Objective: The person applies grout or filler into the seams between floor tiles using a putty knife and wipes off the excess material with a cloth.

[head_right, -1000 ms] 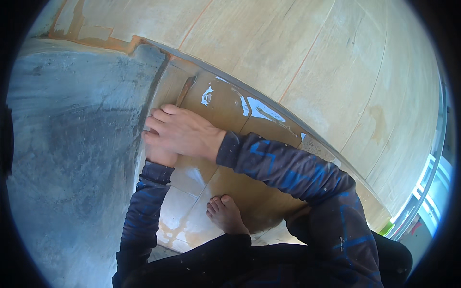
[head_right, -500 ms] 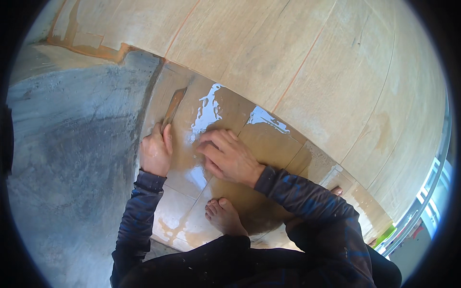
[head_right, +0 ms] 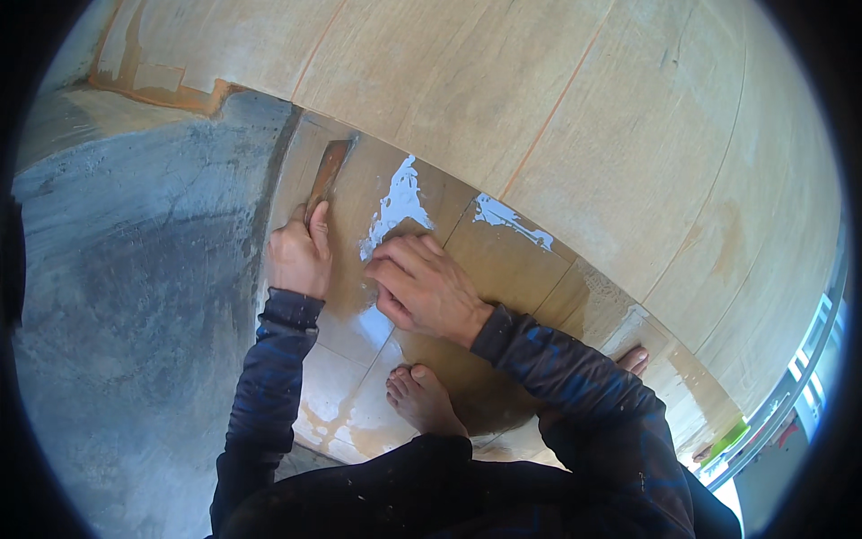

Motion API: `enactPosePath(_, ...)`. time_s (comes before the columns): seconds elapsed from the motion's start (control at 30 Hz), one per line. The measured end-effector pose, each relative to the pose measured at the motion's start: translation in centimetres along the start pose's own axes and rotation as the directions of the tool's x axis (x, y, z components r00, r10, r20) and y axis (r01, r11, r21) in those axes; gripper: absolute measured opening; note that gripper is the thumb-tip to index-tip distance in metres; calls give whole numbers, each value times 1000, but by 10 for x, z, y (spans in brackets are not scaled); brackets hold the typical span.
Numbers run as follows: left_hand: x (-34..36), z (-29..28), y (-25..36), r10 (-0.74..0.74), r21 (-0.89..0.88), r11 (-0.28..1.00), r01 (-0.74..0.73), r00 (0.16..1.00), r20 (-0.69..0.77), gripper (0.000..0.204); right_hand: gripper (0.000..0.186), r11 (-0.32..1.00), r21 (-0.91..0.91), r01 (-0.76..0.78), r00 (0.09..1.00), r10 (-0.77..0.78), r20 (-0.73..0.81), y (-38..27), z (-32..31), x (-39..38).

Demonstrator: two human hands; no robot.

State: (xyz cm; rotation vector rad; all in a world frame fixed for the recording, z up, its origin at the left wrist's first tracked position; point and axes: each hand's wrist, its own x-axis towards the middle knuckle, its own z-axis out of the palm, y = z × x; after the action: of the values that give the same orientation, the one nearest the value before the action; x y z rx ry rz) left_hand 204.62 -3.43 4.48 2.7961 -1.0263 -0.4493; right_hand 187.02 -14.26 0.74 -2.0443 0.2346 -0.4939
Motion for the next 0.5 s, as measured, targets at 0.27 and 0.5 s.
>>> enactPosePath(0.27, -36, -7, -18, -63, -57, 996, 66, 997, 51, 33, 31, 1000, -1, 8, 1000, -8, -14, 6, -3, -4)
enactPosePath(0.5, -91, -4, -29, -132, -327, 934, 142, 990, 54, 30, 29, 1000, -17, -15, 1000, 14, -21, 4, -2, -4)
